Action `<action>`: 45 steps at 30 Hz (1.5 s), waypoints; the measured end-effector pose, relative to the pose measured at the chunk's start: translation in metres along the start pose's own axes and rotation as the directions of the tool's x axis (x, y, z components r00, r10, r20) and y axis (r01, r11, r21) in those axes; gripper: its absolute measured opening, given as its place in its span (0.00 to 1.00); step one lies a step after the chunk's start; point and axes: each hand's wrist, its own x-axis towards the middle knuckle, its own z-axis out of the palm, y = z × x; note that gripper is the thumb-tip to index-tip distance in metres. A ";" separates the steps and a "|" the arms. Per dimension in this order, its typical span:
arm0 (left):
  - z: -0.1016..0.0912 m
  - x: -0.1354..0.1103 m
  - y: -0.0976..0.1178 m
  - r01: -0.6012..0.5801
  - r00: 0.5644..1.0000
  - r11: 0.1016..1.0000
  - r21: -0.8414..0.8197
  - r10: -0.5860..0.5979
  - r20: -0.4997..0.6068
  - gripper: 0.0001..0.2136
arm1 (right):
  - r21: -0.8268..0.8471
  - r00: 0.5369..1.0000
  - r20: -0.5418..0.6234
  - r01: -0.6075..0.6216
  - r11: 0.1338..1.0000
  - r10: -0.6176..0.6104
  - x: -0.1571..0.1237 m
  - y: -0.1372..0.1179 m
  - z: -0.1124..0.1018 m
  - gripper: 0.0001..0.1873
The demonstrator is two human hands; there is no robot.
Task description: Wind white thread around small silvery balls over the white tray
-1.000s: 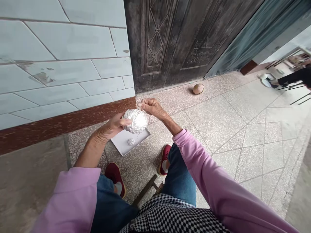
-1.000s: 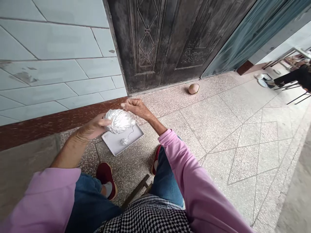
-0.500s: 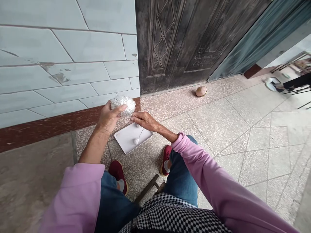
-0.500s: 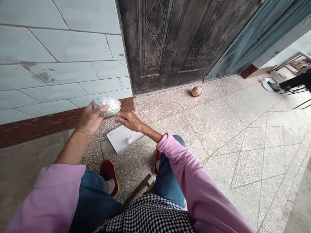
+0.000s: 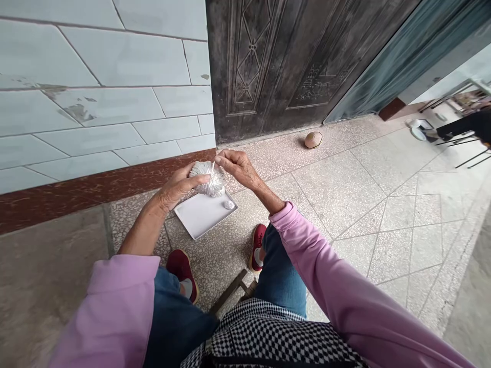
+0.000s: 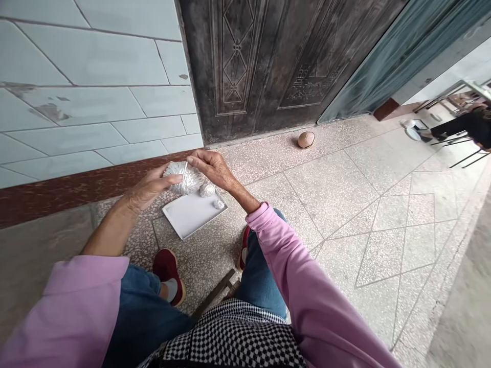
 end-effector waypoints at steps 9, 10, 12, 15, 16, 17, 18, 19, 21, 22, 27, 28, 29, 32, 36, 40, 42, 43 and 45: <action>0.014 0.004 0.002 0.152 0.988 0.973 -0.171 -0.145 0.056 0.41 | 0.048 0.997 -0.035 -0.073 0.996 0.075 0.003 0.009 0.001 0.35; 0.016 0.006 0.000 0.156 0.988 0.973 -0.171 -0.153 0.028 0.41 | 0.049 0.997 -0.035 -0.071 0.996 0.072 0.004 0.010 0.000 0.35; 0.020 0.008 -0.002 0.155 0.987 0.970 -0.185 -0.159 -0.005 0.39 | 0.046 0.997 -0.036 -0.069 0.997 0.071 0.007 0.013 -0.003 0.35; 0.026 0.011 -0.003 0.125 0.992 0.957 -0.262 -0.122 0.028 0.36 | 0.052 0.995 -0.057 -0.083 0.995 0.086 0.013 0.018 -0.010 0.35; 0.027 0.011 -0.003 0.115 0.993 0.949 -0.295 -0.108 0.043 0.35 | 0.056 0.994 -0.069 -0.086 0.995 0.090 0.015 0.019 -0.011 0.36; 0.028 0.010 -0.003 0.108 0.994 0.940 -0.325 -0.095 0.054 0.34 | 0.057 0.993 -0.079 -0.089 0.994 0.093 0.017 0.021 -0.012 0.37; 0.028 0.010 -0.002 0.102 0.994 0.932 -0.349 -0.086 0.061 0.33 | 0.055 0.992 -0.085 -0.088 0.995 0.093 0.019 0.023 -0.013 0.38; 0.028 0.009 -0.002 0.094 0.995 0.925 -0.368 -0.076 0.062 0.32 | 0.050 0.992 -0.087 -0.085 0.995 0.089 0.020 0.024 -0.012 0.38; 0.026 0.008 -0.001 0.073 0.997 0.912 -0.403 -0.057 0.049 0.33 | 0.037 0.993 -0.086 -0.076 0.996 0.079 0.023 0.027 -0.010 0.38; 0.025 0.008 0.000 0.055 0.998 0.905 -0.421 -0.045 0.034 0.34 | 0.031 0.994 -0.081 -0.077 0.997 0.079 0.023 0.029 -0.007 0.37; 0.018 0.013 0.003 -0.101 0.990 0.866 -0.489 0.041 -0.132 0.37 | -0.126 0.994 0.040 -0.093 0.988 0.099 0.014 0.027 0.009 0.31; 0.016 0.015 0.002 -0.134 0.982 0.864 -0.485 0.052 -0.180 0.36 | -0.173 0.991 0.089 -0.079 0.982 0.096 0.010 0.026 0.013 0.30; 0.014 0.017 0.000 -0.158 0.972 0.866 -0.474 0.053 -0.228 0.36 | -0.207 0.986 0.142 -0.057 0.977 0.087 0.006 0.024 0.017 0.28; 0.006 0.022 -0.007 -0.161 0.929 0.905 -0.394 0.004 -0.371 0.37 | -0.200 0.956 0.292 0.021 0.980 0.039 -0.007 0.017 0.027 0.27; -0.008 0.022 -0.015 -0.098 0.881 0.977 -0.189 -0.003 -0.472 0.42 | -0.116 0.955 0.298 0.026 0.993 0.010 -0.015 0.003 0.026 0.29; -0.014 0.015 -0.015 -0.020 0.924 1.000 0.004 0.020 -0.382 0.41 | -0.079 0.983 0.160 -0.075 0.994 0.087 -0.011 -0.011 0.015 0.31; -0.012 0.009 -0.011 0.011 0.964 1.000 0.024 -0.004 -0.266 0.37 | -0.037 0.990 0.104 -0.087 0.996 0.090 -0.008 -0.015 0.009 0.32; -0.009 0.006 -0.009 0.028 0.981 1.000 0.006 -0.026 -0.190 0.36 | -0.015 0.993 0.076 -0.086 0.996 0.087 -0.006 -0.015 0.006 0.33; -0.004 0.001 -0.004 0.076 0.996 0.994 -0.073 -0.079 -0.048 0.33 | 0.014 0.996 0.019 -0.093 0.996 0.093 -0.002 -0.014 0.001 0.36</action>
